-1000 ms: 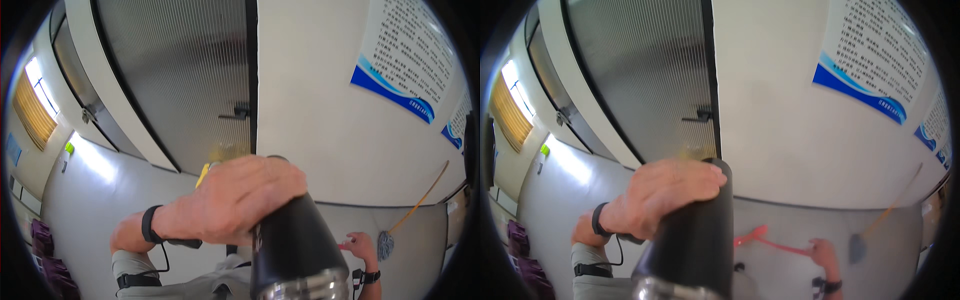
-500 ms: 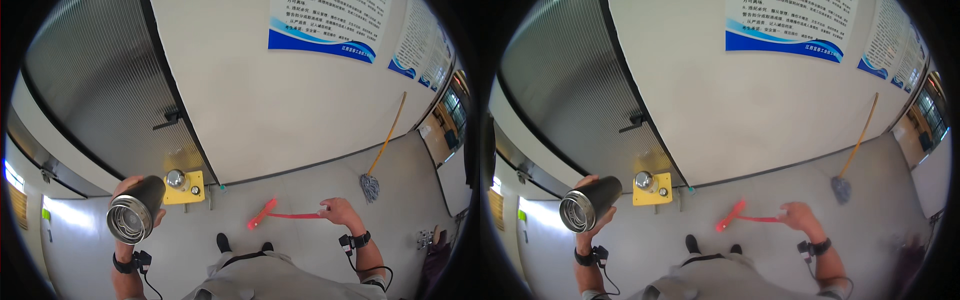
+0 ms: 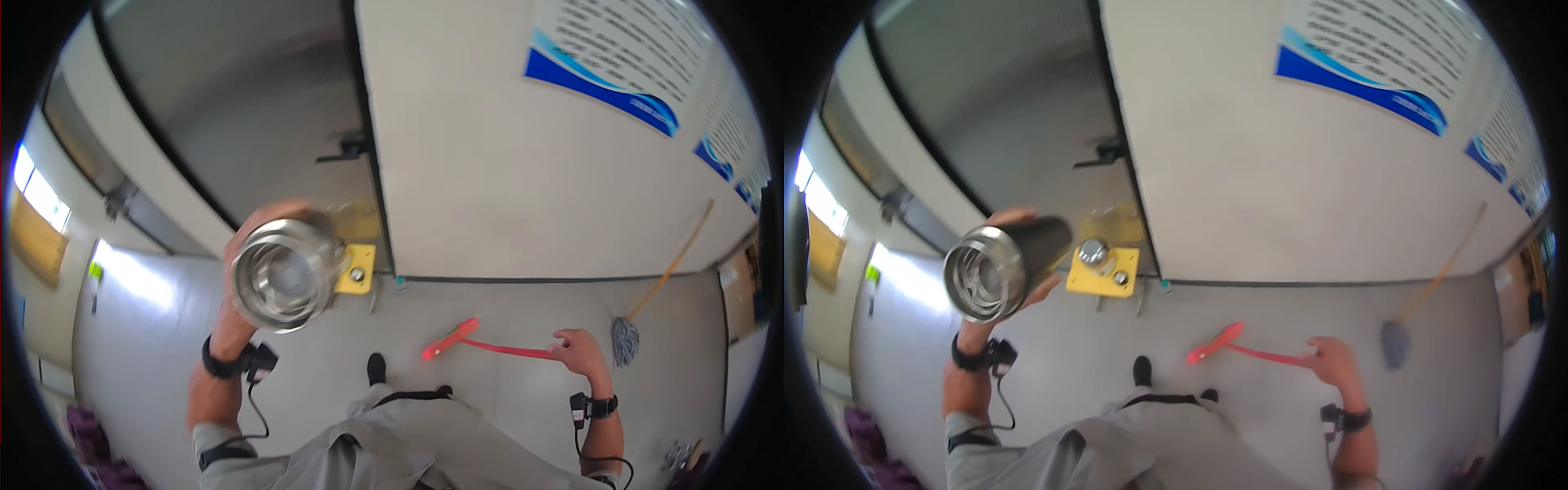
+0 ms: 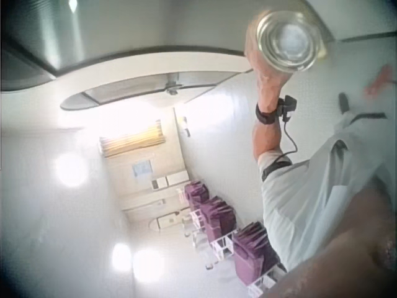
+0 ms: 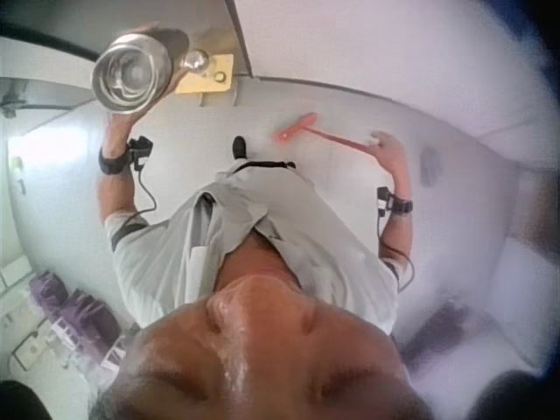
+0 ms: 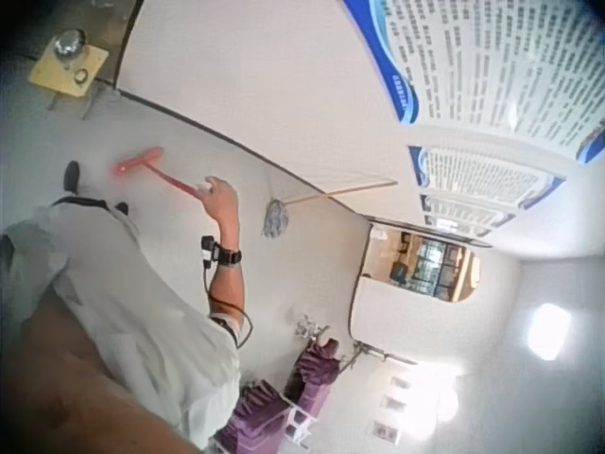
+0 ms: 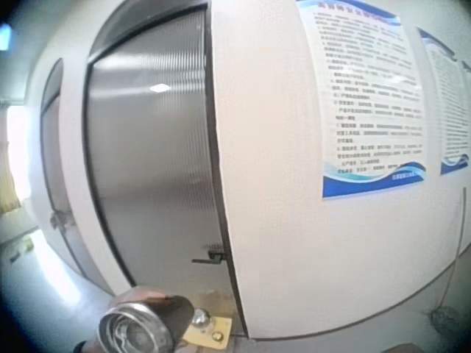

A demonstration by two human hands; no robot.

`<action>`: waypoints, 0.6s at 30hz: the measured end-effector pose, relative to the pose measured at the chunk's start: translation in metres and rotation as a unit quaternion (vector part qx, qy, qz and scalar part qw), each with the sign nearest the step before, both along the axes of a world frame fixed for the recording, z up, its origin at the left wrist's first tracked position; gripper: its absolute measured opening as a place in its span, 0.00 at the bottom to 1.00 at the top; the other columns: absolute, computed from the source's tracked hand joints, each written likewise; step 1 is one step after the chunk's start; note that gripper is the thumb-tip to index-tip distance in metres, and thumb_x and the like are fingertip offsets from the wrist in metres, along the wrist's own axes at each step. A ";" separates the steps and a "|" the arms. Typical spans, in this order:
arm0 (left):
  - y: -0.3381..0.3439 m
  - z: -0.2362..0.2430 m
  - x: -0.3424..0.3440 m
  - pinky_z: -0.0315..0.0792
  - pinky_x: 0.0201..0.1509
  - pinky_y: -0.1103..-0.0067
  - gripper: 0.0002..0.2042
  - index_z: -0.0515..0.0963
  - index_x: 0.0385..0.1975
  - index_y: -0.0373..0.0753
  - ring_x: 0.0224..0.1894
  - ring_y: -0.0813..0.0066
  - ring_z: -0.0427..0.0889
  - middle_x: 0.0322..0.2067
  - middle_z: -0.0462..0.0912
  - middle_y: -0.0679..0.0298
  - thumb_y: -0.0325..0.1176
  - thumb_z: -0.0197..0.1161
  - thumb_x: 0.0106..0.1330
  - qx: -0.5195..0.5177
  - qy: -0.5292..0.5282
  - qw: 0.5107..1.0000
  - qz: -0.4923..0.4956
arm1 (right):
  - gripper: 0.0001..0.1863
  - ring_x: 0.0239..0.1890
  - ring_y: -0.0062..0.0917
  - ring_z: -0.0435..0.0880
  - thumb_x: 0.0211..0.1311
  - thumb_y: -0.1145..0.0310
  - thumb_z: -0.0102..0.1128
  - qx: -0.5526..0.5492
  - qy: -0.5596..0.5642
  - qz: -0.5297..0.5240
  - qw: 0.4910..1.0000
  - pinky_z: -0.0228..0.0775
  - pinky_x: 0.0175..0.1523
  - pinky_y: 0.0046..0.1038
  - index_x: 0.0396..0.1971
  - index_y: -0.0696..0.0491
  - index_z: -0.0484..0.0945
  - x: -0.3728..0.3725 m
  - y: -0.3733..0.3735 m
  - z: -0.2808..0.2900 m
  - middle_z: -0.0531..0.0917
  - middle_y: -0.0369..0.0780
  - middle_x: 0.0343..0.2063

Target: The recorder sweeps the floor of a training room using a broom, after moving a small cart.

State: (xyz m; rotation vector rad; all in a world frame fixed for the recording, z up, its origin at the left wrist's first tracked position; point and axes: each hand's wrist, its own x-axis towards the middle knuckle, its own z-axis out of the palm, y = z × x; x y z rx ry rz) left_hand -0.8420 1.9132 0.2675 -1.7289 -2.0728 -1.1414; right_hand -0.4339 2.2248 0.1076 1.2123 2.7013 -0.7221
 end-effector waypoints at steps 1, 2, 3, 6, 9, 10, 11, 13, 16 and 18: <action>0.003 0.009 0.003 0.73 0.50 0.73 0.31 0.72 0.50 0.36 0.46 0.64 0.78 0.47 0.76 0.57 0.34 0.75 0.42 0.025 0.034 0.999 -0.015 | 0.21 0.32 0.36 0.80 0.50 0.55 0.66 0.002 0.028 0.004 1.000 0.72 0.41 0.33 0.38 0.55 0.81 -0.003 0.000 0.000 0.82 0.46 0.34; 0.010 0.016 0.007 0.73 0.48 0.73 0.30 0.73 0.50 0.36 0.44 0.61 0.80 0.46 0.79 0.56 0.34 0.73 0.42 0.051 0.066 0.996 -0.035 | 0.21 0.32 0.36 0.80 0.50 0.55 0.66 -0.005 0.022 0.024 0.999 0.72 0.41 0.33 0.38 0.55 0.81 -0.007 -0.001 0.000 0.82 0.46 0.34; 0.015 0.012 0.006 0.72 0.48 0.70 0.31 0.72 0.50 0.36 0.43 0.57 0.79 0.45 0.79 0.55 0.34 0.73 0.41 0.070 0.055 0.995 -0.039 | 0.22 0.31 0.37 0.81 0.49 0.56 0.65 0.002 0.024 0.025 0.999 0.73 0.39 0.33 0.39 0.58 0.81 -0.010 0.001 0.001 0.82 0.48 0.30; 0.024 0.025 0.011 0.74 0.44 0.70 0.26 0.73 0.46 0.36 0.41 0.56 0.80 0.40 0.79 0.55 0.32 0.71 0.44 0.059 0.072 0.995 -0.044 | 0.23 0.30 0.39 0.82 0.48 0.57 0.65 0.013 0.024 0.033 0.999 0.73 0.37 0.33 0.39 0.60 0.80 -0.012 0.003 0.003 0.82 0.51 0.26; 0.024 0.034 0.017 0.75 0.42 0.71 0.23 0.72 0.44 0.34 0.38 0.55 0.80 0.38 0.79 0.55 0.30 0.70 0.46 0.078 0.104 0.990 -0.051 | 0.23 0.28 0.39 0.82 0.48 0.57 0.66 0.028 0.019 0.037 0.999 0.73 0.36 0.33 0.39 0.60 0.81 -0.009 0.006 0.000 0.82 0.50 0.25; 0.024 0.035 0.016 0.75 0.42 0.70 0.23 0.72 0.44 0.34 0.37 0.55 0.81 0.38 0.79 0.54 0.29 0.70 0.46 0.078 0.123 0.988 -0.057 | 0.23 0.27 0.39 0.82 0.47 0.57 0.66 0.036 0.014 0.042 0.998 0.73 0.36 0.33 0.39 0.60 0.81 -0.010 0.008 -0.003 0.82 0.50 0.25; 0.026 0.033 0.012 0.76 0.41 0.70 0.22 0.72 0.43 0.33 0.36 0.54 0.81 0.37 0.79 0.53 0.29 0.69 0.46 0.098 0.126 0.985 -0.071 | 0.23 0.27 0.39 0.82 0.47 0.57 0.66 0.041 0.019 0.040 0.998 0.73 0.36 0.33 0.39 0.60 0.81 -0.010 0.008 -0.003 0.82 0.50 0.25; 0.028 0.035 0.014 0.76 0.41 0.70 0.22 0.72 0.43 0.33 0.37 0.54 0.81 0.37 0.79 0.53 0.29 0.69 0.46 0.106 0.142 0.981 -0.073 | 0.23 0.30 0.39 0.81 0.47 0.54 0.67 0.014 -0.007 0.030 0.999 0.73 0.38 0.34 0.38 0.56 0.82 -0.011 0.009 -0.003 0.82 0.48 0.27; 0.031 0.036 0.015 0.76 0.41 0.70 0.23 0.71 0.43 0.33 0.37 0.54 0.81 0.38 0.80 0.52 0.29 0.70 0.45 0.111 0.152 0.979 -0.082 | 0.23 0.28 0.37 0.83 0.47 0.57 0.66 -0.005 0.005 0.027 1.000 0.73 0.35 0.31 0.39 0.59 0.81 -0.014 0.009 0.001 0.82 0.49 0.24; 0.033 0.035 0.014 0.76 0.41 0.69 0.25 0.71 0.43 0.33 0.38 0.54 0.81 0.38 0.79 0.51 0.30 0.72 0.43 0.111 0.140 0.980 -0.091 | 0.23 0.28 0.37 0.83 0.47 0.57 0.66 -0.007 0.002 0.021 1.000 0.73 0.35 0.31 0.39 0.59 0.81 -0.019 0.009 0.004 0.82 0.49 0.24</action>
